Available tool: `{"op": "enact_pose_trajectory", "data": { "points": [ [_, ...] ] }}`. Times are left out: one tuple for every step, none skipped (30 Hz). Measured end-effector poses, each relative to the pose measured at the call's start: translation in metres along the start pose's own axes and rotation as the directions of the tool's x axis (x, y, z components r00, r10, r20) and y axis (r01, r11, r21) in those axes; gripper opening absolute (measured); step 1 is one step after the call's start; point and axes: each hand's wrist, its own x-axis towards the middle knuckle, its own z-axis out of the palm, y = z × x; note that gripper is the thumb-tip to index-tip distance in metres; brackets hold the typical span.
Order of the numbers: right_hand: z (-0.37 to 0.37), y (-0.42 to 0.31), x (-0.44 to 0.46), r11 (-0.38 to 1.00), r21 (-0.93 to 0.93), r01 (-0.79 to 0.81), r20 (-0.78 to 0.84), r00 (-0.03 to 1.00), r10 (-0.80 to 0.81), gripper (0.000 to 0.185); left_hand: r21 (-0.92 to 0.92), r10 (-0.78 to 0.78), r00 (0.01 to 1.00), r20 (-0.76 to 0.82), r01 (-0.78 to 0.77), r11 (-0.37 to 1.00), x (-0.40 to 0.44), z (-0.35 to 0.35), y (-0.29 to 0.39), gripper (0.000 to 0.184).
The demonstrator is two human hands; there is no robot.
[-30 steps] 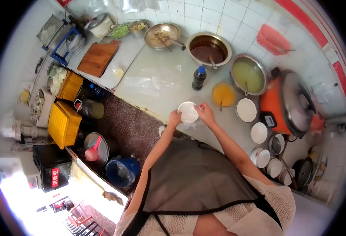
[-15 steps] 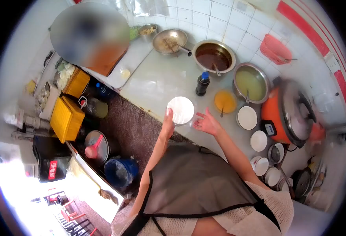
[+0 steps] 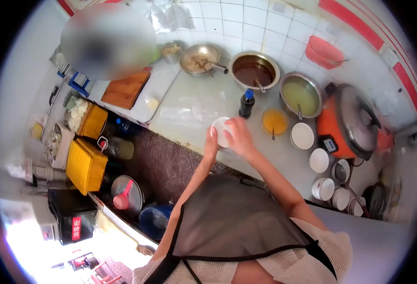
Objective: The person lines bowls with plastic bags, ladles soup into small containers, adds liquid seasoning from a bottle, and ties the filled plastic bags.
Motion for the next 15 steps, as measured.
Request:
{"op": "enact_pose_trajectory", "data": {
  "points": [
    [0.012, 0.002, 0.002, 1.000, -0.010, -0.004, -0.017, 1.000, 0.004, 0.029, 0.220, 0.138, 0.990, 0.041, -0.144, 0.965, 0.008, -0.002, 0.004, 0.067],
    [0.031, 0.013, 0.001, 0.998, 0.009, -0.062, 0.170, 0.984, 0.060, 0.027, 0.223, 0.143, 0.988, 0.064, -0.153, 0.963, 0.009, -0.005, 0.008, 0.067],
    [0.048, 0.023, 0.004, 0.992, 0.017, -0.122, 0.347, 0.932, 0.109, 0.026, 0.138, 0.028, 1.000, 0.009, -0.029, 0.990, -0.001, -0.003, 0.032, 0.067],
    [0.052, 0.035, 0.009, 0.993, 0.003, -0.119, 0.327, 0.938, 0.111, 0.026, 0.042, -0.091, 0.995, -0.037, 0.092, 0.995, -0.005, -0.003, 0.046, 0.067],
    [0.047, 0.051, 0.010, 0.925, 0.185, -0.331, 0.061, 0.944, 0.325, 0.029, 0.032, -0.059, 0.993, -0.100, 0.062, 0.998, 0.006, -0.019, 0.032, 0.075],
    [0.043, 0.067, 0.005, 0.790, 0.410, -0.455, -0.155, 0.819, 0.552, 0.033, -0.037, -0.153, 0.980, -0.130, 0.150, 0.988, 0.000, -0.024, 0.048, 0.075],
    [0.042, 0.089, 0.008, 0.742, 0.413, -0.528, -0.237, 0.724, 0.647, 0.041, -0.075, -0.171, 0.980, -0.103, 0.164, 0.984, 0.004, -0.038, 0.042, 0.073],
    [0.044, 0.113, 0.015, 0.683, 0.427, -0.592, -0.313, 0.612, 0.726, 0.049, -0.110, -0.189, 0.979, -0.079, 0.180, 0.978, 0.009, -0.051, 0.034, 0.071],
    [0.051, 0.131, 0.017, 0.680, 0.425, -0.598, -0.314, 0.607, 0.730, 0.049, -0.110, -0.196, 0.978, -0.075, 0.187, 0.976, 0.010, -0.059, 0.030, 0.071],
    [0.061, 0.147, 0.020, 0.810, 0.223, -0.543, -0.418, 0.697, 0.582, 0.056, -0.145, -0.208, 0.978, -0.008, 0.204, 0.968, 0.012, -0.066, 0.028, 0.066],
    [0.066, 0.158, 0.025, 0.888, 0.002, -0.460, -0.477, 0.780, 0.406, 0.063, -0.181, -0.214, 0.975, 0.057, 0.221, 0.958, 0.014, -0.072, 0.026, 0.061],
    [0.065, 0.159, 0.030, 0.886, 0.004, -0.463, -0.469, 0.782, 0.410, 0.063, -0.183, -0.220, 0.974, 0.050, 0.225, 0.957, 0.012, -0.073, 0.030, 0.061],
    [0.065, 0.155, 0.035, 0.836, 0.150, -0.528, -0.400, 0.741, 0.540, 0.064, -0.175, -0.266, 0.964, 0.027, 0.266, 0.948, 0.008, -0.072, 0.039, 0.061],
    [0.067, 0.150, 0.040, 0.756, 0.289, -0.587, -0.309, 0.690, 0.654, 0.065, -0.166, -0.311, 0.951, 0.001, 0.306, 0.937, 0.007, -0.074, 0.045, 0.062],
    [0.067, 0.147, 0.044, 0.771, 0.336, -0.541, -0.238, 0.743, 0.626, 0.065, -0.165, -0.313, 0.950, -0.011, 0.307, 0.937, 0.008, -0.081, 0.045, 0.062]
  ]
}}
